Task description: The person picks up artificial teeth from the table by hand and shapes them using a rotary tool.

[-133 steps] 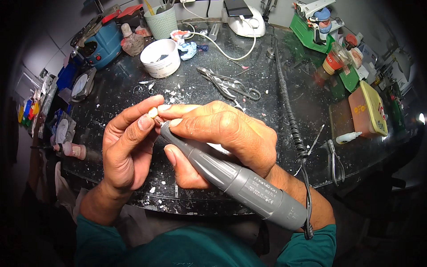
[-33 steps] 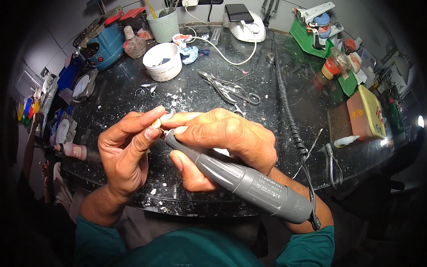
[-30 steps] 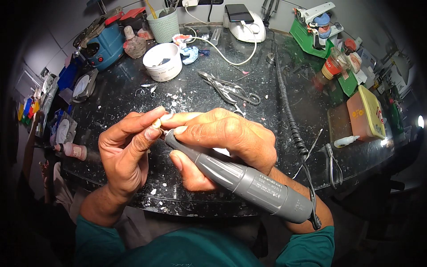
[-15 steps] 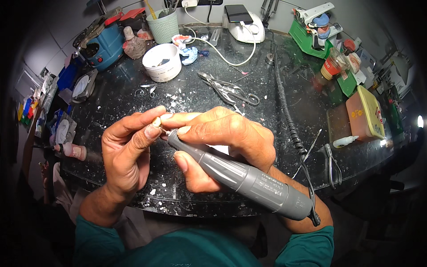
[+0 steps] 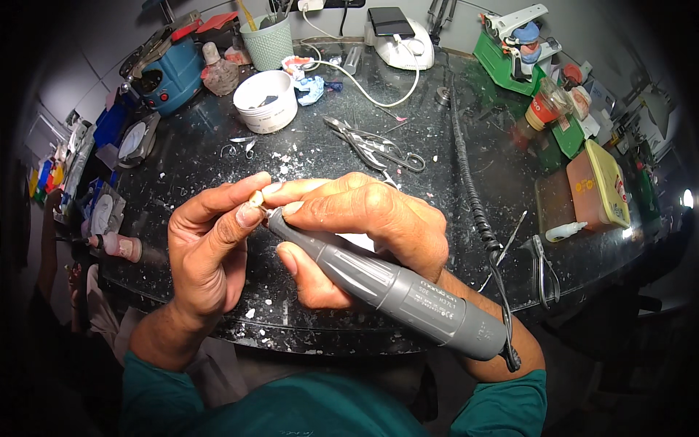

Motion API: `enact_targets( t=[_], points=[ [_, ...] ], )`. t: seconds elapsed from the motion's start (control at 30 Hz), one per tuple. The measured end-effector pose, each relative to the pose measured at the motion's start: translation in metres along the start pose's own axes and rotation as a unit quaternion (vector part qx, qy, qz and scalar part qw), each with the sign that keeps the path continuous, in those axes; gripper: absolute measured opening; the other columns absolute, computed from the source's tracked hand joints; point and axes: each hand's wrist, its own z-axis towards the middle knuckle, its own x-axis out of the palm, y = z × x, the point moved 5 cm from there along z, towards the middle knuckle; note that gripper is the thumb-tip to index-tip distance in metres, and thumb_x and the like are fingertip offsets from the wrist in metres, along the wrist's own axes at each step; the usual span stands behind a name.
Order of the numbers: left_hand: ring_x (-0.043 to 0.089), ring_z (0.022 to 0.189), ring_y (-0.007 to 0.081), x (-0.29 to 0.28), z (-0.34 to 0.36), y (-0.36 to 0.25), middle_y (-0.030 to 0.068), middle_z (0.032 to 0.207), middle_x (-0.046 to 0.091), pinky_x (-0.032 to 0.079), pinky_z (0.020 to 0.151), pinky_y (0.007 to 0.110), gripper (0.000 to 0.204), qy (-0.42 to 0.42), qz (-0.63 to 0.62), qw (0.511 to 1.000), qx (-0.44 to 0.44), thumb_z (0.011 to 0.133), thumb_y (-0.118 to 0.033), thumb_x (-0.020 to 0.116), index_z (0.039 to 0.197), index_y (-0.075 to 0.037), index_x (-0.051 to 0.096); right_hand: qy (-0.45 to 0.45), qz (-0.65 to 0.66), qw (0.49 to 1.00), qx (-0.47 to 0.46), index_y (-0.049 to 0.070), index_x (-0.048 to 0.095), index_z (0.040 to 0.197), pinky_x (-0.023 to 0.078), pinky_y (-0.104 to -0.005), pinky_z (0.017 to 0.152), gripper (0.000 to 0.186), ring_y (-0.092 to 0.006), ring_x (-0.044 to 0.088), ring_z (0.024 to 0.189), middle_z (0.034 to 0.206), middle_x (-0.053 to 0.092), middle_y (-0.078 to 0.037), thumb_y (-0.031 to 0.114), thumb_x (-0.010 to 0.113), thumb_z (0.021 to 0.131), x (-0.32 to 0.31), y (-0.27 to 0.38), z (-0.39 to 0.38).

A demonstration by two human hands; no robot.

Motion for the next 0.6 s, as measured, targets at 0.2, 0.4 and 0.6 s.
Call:
enact_targets(
  t=[0.2, 0.4, 0.6],
  points=[
    [0.071, 0.097, 0.0187, 0.0008, 0.0017, 0.0010, 0.0163, 0.109, 0.073, 0.059, 0.089, 0.029, 0.022, -0.002, -0.005, 1.000, 0.000, 0.094, 0.005, 0.065, 0.116, 0.006, 0.070, -0.001, 0.011, 1.000, -0.007, -0.003, 0.069, 0.101, 0.062, -0.0350, 0.077, 0.033, -0.0301, 0.076, 0.092, 0.088, 0.074, -0.015, -0.003, 0.083, 0.071, -0.0007, -0.0030, 0.0009],
    [0.071, 0.098, 0.0190, 0.0010, 0.0016, -0.0010, 0.0174, 0.112, 0.072, 0.058, 0.090, 0.030, 0.023, 0.002, -0.007, 1.000, -0.009, 0.094, 0.004, 0.065, 0.116, 0.006, 0.070, -0.003, 0.014, 1.000, -0.020, -0.004, 0.069, 0.101, 0.062, -0.0359, 0.078, 0.034, -0.0301, 0.076, 0.092, 0.088, 0.073, -0.015, -0.003, 0.083, 0.070, 0.0007, -0.0020, 0.0019],
    [0.071, 0.098, 0.0191, -0.0022, 0.0020, 0.0057, 0.0180, 0.115, 0.072, 0.057, 0.091, 0.031, 0.025, 0.001, -0.041, 0.997, -0.062, 0.096, 0.001, 0.064, 0.120, 0.006, 0.068, -0.011, -0.001, 1.000, -0.029, -0.003, 0.068, 0.098, 0.061, -0.0346, 0.077, 0.032, -0.0296, 0.076, 0.091, 0.089, 0.073, -0.015, -0.003, 0.082, 0.070, -0.0013, -0.0006, 0.0003]
  ],
)
